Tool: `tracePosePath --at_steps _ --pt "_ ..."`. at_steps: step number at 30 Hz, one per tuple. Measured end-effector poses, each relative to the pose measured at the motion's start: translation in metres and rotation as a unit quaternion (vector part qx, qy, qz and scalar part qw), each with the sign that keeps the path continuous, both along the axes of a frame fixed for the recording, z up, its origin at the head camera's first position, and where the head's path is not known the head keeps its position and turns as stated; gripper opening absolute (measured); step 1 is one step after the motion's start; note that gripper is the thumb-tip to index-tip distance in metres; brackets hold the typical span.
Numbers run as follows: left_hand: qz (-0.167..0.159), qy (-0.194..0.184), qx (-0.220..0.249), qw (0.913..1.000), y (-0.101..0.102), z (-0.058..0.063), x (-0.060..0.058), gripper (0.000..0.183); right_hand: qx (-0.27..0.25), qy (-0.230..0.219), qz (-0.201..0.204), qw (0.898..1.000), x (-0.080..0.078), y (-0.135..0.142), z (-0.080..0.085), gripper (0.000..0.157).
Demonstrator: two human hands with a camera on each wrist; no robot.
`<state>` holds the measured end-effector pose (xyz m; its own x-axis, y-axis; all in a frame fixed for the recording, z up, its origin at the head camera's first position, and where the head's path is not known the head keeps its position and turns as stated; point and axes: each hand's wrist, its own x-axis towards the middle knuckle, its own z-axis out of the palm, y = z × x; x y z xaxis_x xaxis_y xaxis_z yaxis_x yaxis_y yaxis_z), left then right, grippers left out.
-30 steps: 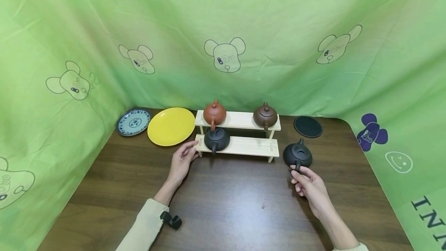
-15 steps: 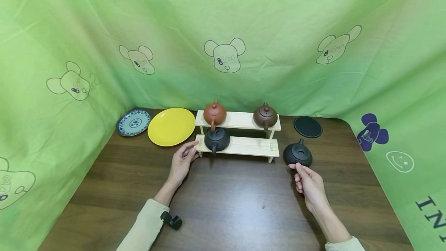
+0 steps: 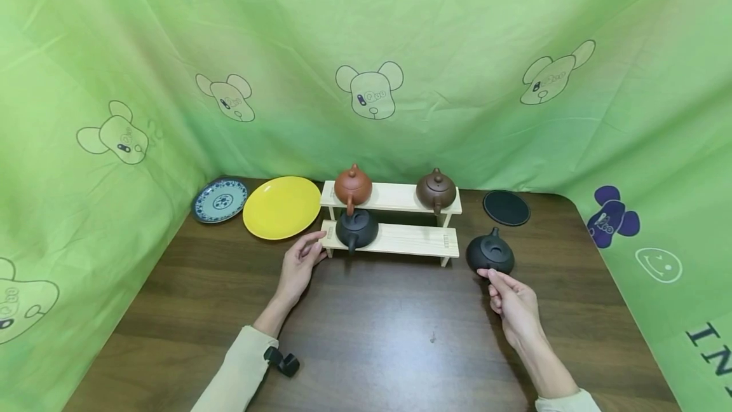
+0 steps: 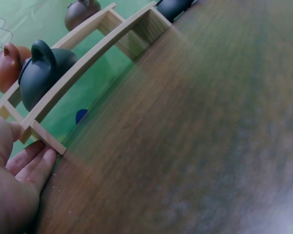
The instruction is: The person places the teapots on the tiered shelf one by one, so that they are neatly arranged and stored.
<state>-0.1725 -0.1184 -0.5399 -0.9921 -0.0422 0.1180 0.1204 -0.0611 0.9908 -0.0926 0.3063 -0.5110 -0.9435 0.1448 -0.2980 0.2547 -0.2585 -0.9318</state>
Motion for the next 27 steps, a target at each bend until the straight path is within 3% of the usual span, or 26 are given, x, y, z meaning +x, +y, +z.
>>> tracePosePath --at_steps 15,27 --pt "0.000 -0.001 -0.001 1.0000 0.000 -0.002 -0.001 0.029 0.009 0.027 -0.010 1.000 0.003 0.001 0.000 0.036" --pt "-0.001 0.000 0.006 1.0000 0.000 0.000 0.000 0.029 0.021 0.076 -0.023 0.997 0.015 -0.005 0.018 0.028"
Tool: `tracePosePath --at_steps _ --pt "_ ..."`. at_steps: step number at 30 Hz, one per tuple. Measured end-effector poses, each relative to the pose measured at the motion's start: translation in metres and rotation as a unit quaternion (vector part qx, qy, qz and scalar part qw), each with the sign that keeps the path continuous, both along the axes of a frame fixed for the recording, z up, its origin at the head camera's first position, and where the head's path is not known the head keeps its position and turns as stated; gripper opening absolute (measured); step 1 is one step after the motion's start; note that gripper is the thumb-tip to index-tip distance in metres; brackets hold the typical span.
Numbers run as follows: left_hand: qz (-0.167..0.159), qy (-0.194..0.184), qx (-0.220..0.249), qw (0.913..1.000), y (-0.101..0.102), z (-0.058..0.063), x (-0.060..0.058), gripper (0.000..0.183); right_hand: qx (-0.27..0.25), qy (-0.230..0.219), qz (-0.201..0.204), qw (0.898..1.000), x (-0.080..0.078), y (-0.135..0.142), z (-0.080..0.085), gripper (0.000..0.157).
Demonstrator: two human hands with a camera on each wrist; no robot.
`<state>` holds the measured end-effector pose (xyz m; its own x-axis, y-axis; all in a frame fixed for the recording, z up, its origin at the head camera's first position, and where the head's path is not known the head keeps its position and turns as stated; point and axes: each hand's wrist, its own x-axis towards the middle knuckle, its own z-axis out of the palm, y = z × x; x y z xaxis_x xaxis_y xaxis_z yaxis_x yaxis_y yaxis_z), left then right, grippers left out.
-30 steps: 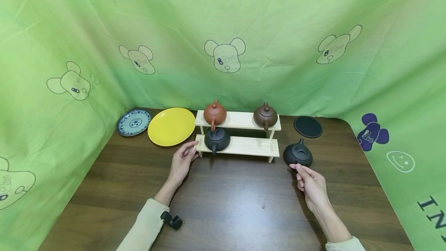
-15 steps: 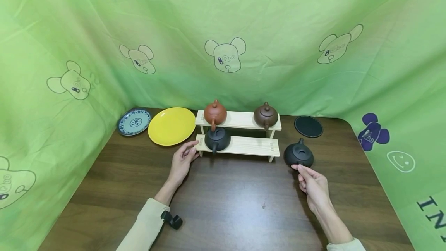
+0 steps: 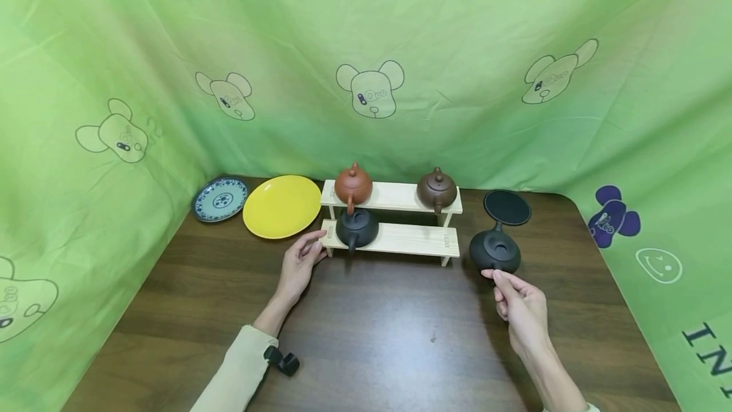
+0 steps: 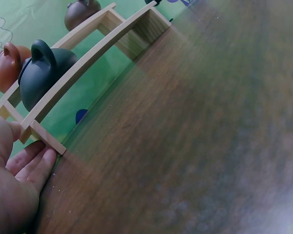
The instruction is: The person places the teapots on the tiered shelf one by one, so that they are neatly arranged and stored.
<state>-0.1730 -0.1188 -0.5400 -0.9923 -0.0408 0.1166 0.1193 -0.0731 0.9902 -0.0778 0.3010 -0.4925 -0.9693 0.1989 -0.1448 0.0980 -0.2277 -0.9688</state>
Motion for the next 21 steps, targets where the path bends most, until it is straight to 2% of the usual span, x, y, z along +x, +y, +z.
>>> tracePosePath --at_steps 6,12,21 --pt "-0.001 0.001 0.002 1.0000 0.000 -0.001 0.000 0.029 -0.007 0.015 0.003 1.000 0.008 -0.007 0.010 0.028" --pt "0.000 -0.002 0.004 1.0000 0.000 -0.001 -0.001 0.029 0.003 0.038 0.022 0.999 0.016 -0.019 0.016 0.031" --pt "-0.002 0.002 0.000 1.0000 0.000 -0.002 0.000 0.029 0.026 0.034 0.045 0.998 0.021 -0.036 0.021 0.030"
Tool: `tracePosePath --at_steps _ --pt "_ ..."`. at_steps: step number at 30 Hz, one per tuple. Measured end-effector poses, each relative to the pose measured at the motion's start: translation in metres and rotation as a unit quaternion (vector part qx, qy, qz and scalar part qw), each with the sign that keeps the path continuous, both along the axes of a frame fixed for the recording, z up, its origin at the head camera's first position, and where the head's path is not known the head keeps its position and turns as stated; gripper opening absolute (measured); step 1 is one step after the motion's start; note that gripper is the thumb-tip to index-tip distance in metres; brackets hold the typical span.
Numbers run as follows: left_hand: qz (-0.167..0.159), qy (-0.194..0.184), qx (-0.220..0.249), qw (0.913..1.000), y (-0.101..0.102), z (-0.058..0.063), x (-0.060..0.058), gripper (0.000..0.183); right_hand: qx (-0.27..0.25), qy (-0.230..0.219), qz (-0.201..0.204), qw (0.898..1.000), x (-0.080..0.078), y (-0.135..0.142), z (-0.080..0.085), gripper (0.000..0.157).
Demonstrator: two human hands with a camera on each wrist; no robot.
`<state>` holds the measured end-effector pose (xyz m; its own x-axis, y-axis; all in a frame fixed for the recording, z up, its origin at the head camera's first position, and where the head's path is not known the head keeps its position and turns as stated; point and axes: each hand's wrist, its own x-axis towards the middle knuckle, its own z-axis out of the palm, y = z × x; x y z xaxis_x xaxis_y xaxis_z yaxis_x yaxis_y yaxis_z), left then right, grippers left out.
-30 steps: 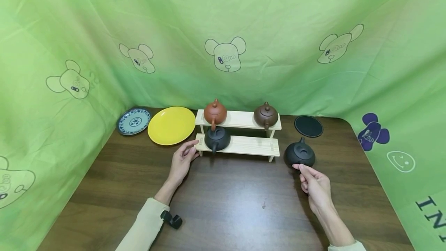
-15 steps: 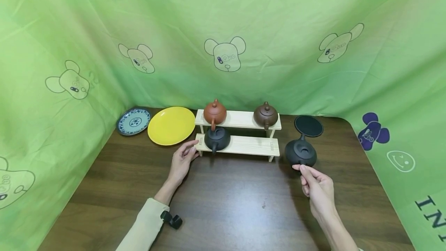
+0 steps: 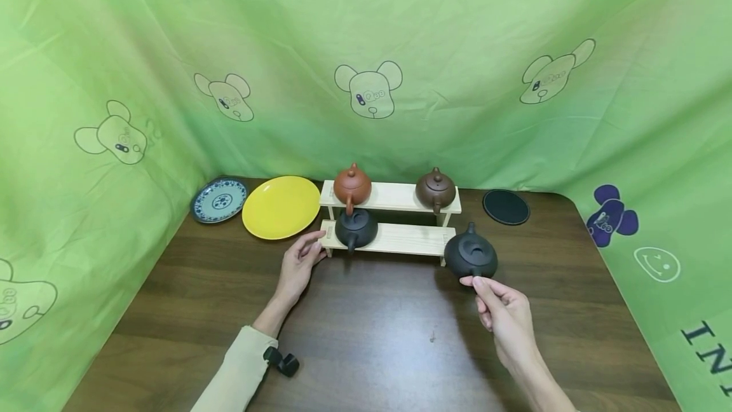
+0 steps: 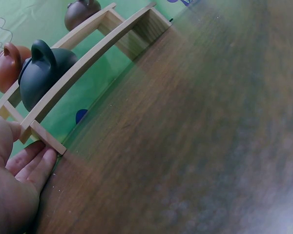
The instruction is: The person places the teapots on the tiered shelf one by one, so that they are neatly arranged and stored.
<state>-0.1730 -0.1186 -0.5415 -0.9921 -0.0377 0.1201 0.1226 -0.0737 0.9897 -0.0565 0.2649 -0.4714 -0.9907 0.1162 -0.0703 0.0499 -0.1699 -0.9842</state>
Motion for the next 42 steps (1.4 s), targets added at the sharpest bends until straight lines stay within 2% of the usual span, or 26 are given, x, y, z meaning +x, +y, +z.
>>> tracePosePath --at_steps 25,42 --pt "0.001 -0.004 0.001 1.0000 0.001 0.003 0.000 0.029 0.056 0.000 0.046 0.997 -0.012 -0.030 -0.001 0.024" --pt "0.001 -0.002 0.001 1.0000 0.001 0.003 -0.001 0.028 0.059 0.004 0.032 0.998 -0.029 -0.050 -0.011 0.025"
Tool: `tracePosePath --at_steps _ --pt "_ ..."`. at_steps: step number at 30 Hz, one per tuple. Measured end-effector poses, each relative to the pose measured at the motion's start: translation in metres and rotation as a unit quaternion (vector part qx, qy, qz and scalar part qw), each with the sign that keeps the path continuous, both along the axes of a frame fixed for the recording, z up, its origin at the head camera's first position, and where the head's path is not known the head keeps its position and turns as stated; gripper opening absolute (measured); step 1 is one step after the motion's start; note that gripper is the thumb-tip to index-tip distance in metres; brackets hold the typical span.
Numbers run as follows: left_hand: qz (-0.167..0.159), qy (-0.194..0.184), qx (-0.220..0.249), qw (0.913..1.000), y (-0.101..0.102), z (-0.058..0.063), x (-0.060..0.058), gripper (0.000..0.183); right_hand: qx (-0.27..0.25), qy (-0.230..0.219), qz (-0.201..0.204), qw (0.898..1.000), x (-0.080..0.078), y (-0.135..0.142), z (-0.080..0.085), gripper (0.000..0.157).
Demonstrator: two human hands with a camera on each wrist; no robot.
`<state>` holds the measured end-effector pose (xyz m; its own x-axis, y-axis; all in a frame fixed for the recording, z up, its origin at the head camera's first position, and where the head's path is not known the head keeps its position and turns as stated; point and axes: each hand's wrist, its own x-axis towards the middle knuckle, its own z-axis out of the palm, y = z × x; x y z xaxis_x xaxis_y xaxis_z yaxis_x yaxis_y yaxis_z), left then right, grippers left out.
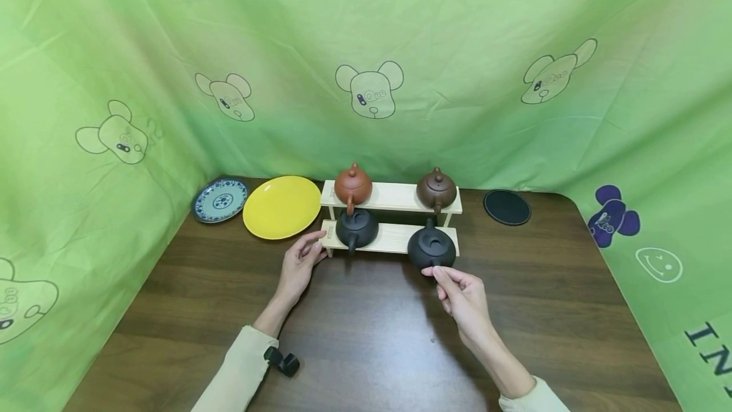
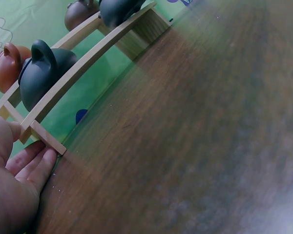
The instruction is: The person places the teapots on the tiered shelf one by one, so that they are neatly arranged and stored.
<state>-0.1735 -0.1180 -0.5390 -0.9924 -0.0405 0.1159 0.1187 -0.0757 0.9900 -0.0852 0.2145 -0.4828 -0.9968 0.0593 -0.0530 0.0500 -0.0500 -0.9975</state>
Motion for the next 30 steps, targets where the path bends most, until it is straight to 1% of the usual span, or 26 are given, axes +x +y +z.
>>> tracePosePath --at_steps 8,15,19,24,30 --pt "0.000 0.002 -0.004 1.0000 0.000 0.001 0.001 0.028 -0.003 0.009 -0.011 1.000 -0.010 -0.004 -0.006 0.029" --pt "-0.001 -0.002 -0.003 1.0000 0.000 0.001 0.001 0.028 -0.003 0.009 -0.011 1.000 -0.018 -0.006 -0.008 0.034" --pt "-0.001 -0.001 0.001 1.0000 -0.001 0.000 0.001 0.029 -0.007 0.004 -0.016 1.000 -0.022 -0.009 -0.008 0.032" --pt "-0.001 0.002 0.005 1.0000 0.000 0.000 0.001 0.029 -0.018 0.002 -0.027 0.999 -0.027 -0.012 -0.007 0.026" --pt "0.000 0.002 0.005 1.0000 0.000 -0.001 0.001 0.029 -0.025 0.004 -0.037 0.999 -0.030 -0.016 -0.005 0.028"
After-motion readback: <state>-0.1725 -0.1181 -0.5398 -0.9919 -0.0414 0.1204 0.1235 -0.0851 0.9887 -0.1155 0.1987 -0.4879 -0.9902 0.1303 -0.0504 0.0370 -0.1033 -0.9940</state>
